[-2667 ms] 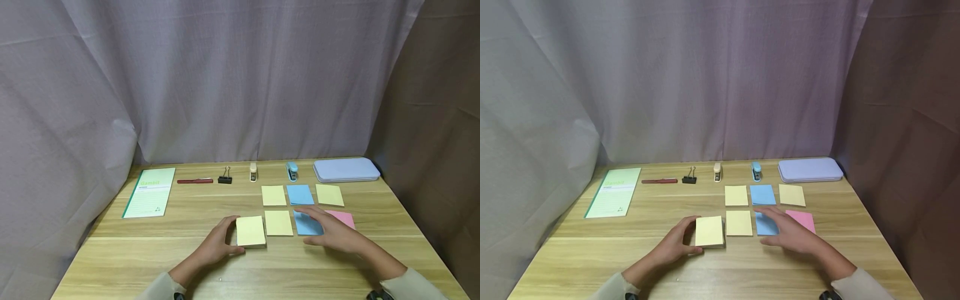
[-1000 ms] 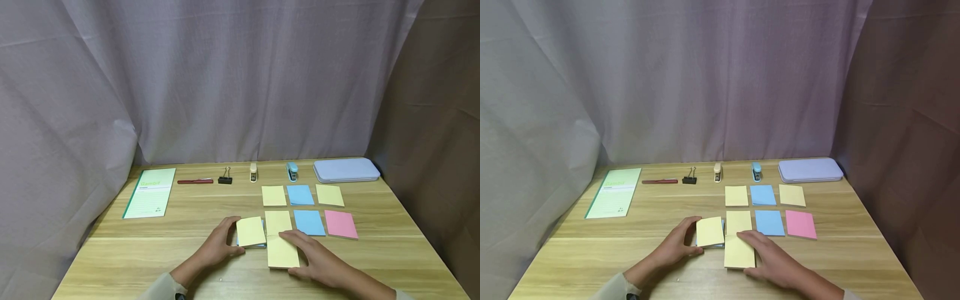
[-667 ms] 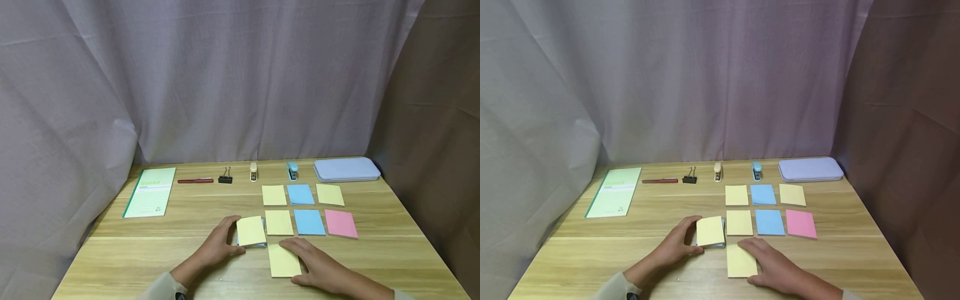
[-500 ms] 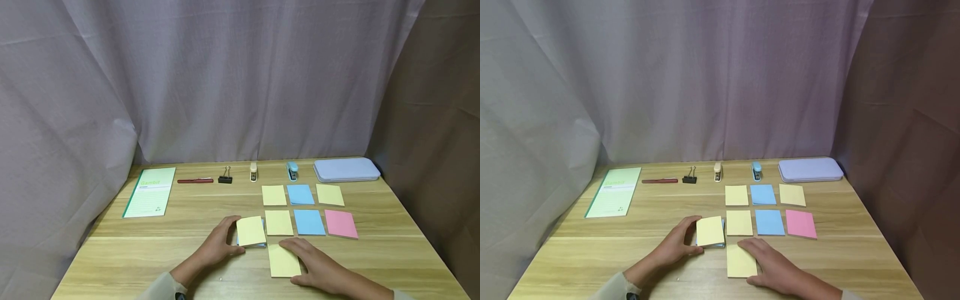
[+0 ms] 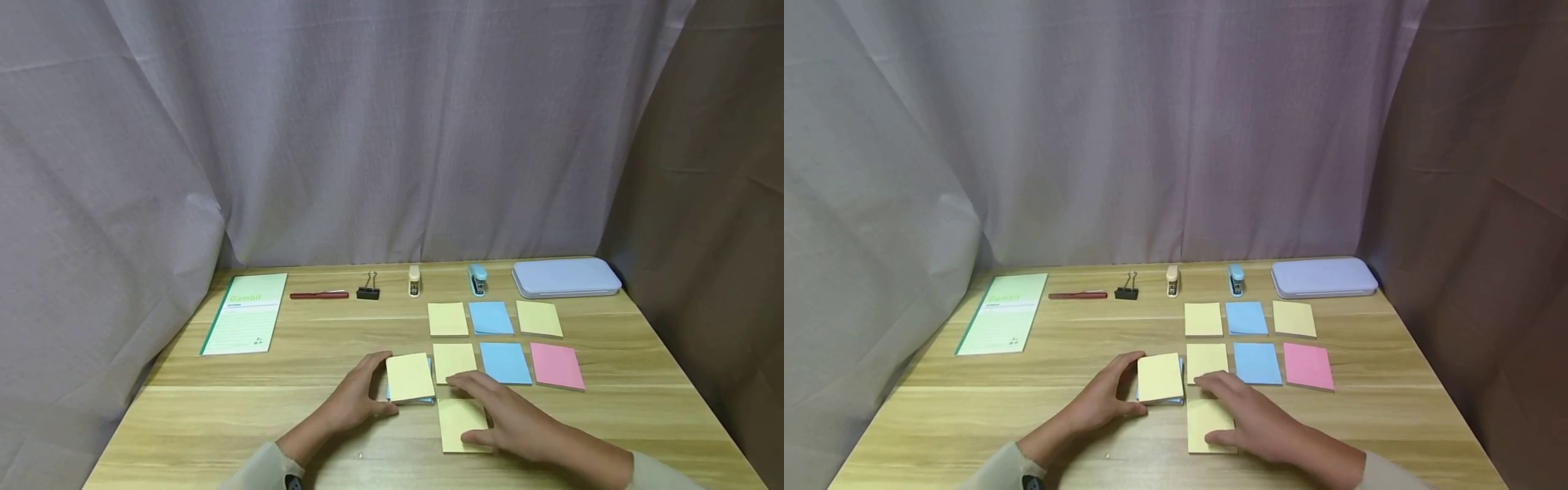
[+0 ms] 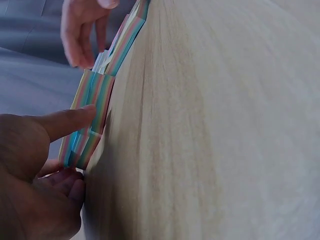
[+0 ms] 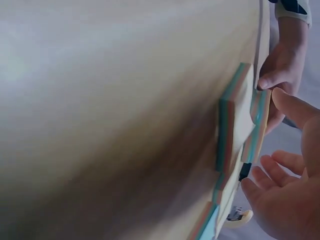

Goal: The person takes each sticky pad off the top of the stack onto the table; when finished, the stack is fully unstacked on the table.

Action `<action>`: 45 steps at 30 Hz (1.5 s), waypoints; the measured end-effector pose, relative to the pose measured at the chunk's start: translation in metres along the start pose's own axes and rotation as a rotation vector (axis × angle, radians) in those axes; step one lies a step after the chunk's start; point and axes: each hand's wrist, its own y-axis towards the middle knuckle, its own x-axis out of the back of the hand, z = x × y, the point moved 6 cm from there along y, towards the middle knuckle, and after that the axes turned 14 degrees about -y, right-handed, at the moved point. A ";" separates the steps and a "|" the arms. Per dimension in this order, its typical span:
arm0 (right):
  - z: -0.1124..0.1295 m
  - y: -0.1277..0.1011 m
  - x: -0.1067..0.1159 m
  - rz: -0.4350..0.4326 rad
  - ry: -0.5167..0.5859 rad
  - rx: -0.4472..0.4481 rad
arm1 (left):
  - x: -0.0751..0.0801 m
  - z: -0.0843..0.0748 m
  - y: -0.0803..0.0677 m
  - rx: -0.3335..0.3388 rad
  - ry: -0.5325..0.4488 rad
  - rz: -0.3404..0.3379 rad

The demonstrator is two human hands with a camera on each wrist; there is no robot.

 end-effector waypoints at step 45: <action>-0.022 0.038 0.005 0.103 0.058 -0.054 | 0.000 0.000 0.002 -0.014 0.021 -0.003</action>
